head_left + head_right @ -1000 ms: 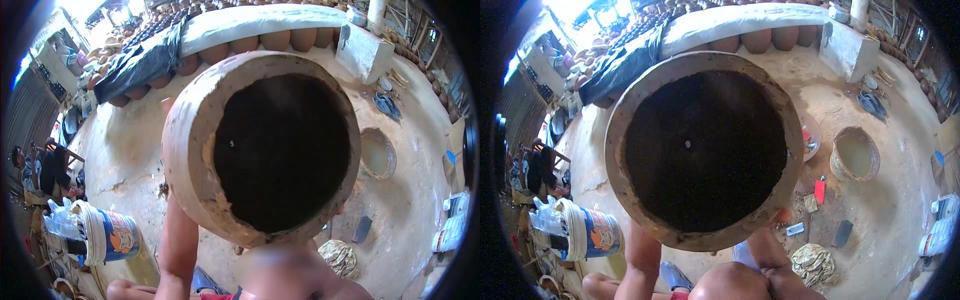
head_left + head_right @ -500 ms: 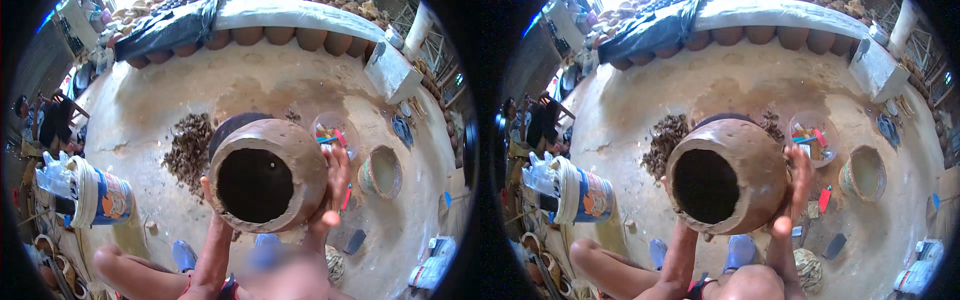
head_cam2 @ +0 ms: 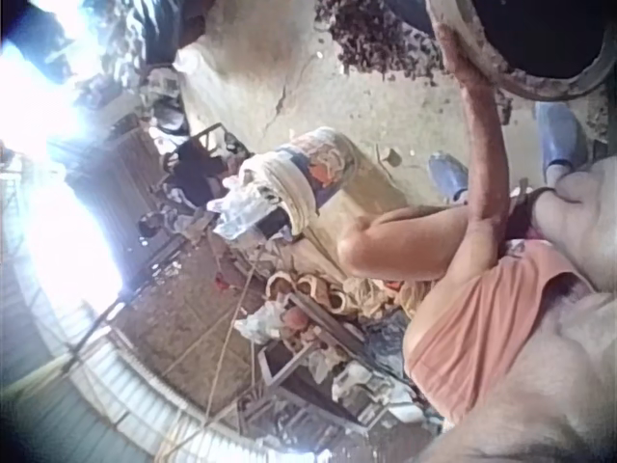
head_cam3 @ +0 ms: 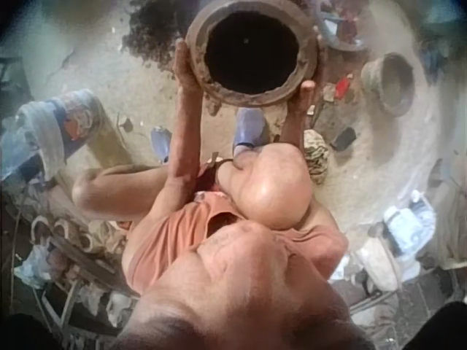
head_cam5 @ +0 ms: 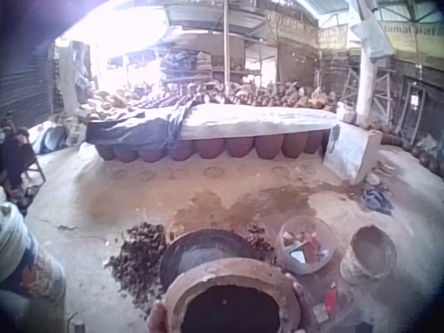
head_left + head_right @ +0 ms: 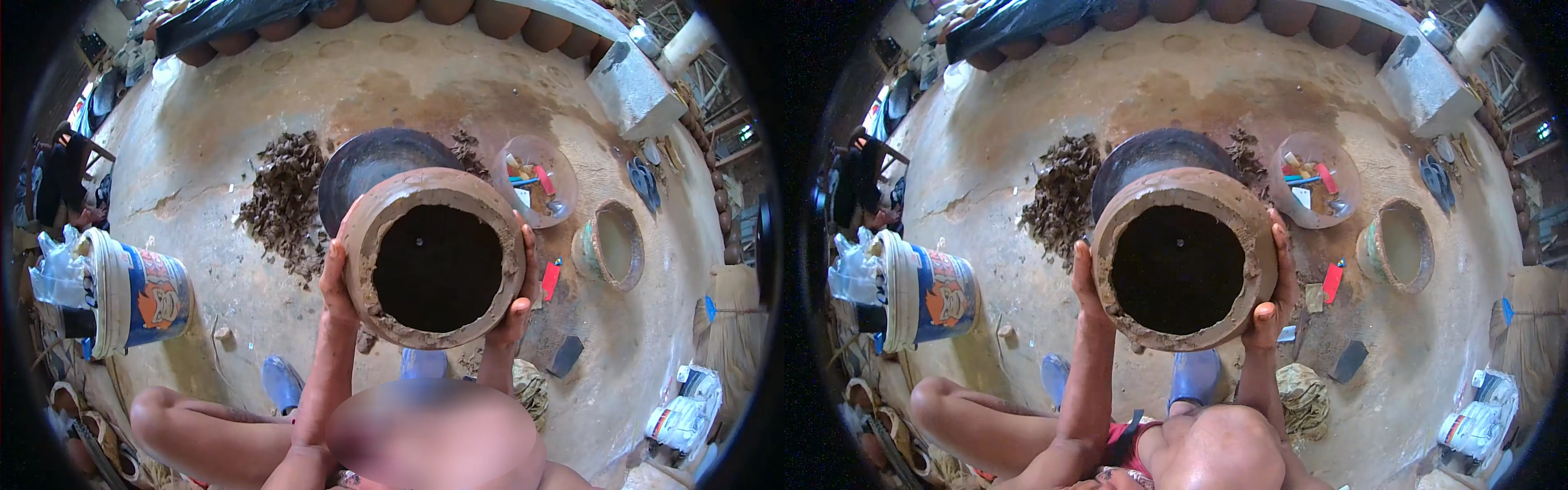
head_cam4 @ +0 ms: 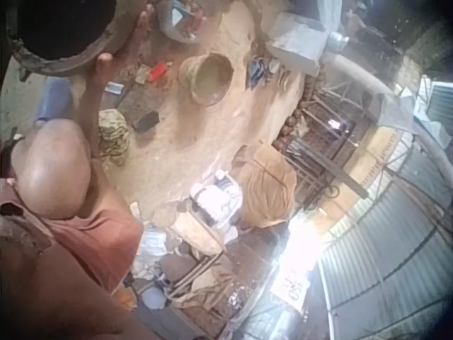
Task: The person shapes a clay pot on a manual wheel, using hands to smooth the exterior and a small tool to create decorative circular indentations around the surface.
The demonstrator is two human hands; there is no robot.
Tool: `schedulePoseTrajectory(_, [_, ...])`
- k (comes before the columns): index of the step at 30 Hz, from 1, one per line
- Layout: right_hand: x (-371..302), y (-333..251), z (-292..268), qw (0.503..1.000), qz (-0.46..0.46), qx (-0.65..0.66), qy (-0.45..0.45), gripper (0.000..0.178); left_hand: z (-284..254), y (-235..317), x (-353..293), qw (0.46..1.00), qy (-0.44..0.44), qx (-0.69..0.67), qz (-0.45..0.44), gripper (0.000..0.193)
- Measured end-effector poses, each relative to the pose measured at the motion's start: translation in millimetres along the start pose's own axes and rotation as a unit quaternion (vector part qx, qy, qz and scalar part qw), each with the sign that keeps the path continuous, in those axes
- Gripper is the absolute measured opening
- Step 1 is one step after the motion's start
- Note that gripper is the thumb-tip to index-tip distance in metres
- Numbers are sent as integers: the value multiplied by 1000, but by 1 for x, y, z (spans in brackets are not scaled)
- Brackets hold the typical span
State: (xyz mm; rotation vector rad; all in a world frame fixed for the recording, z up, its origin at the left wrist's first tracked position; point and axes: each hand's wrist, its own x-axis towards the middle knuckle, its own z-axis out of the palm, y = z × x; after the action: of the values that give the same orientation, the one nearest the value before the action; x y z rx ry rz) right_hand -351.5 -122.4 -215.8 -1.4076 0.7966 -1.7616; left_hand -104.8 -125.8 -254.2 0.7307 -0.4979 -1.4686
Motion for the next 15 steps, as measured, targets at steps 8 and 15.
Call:
schedulePoseTrajectory(8, [-11,-7,15,996,49,-35,61,124,28,31,-6,999,-22,33,-17,93])
schedulePoseTrajectory(15, [-19,-8,12,995,62,-35,76,122,36,32,1,997,-33,60,35,93])
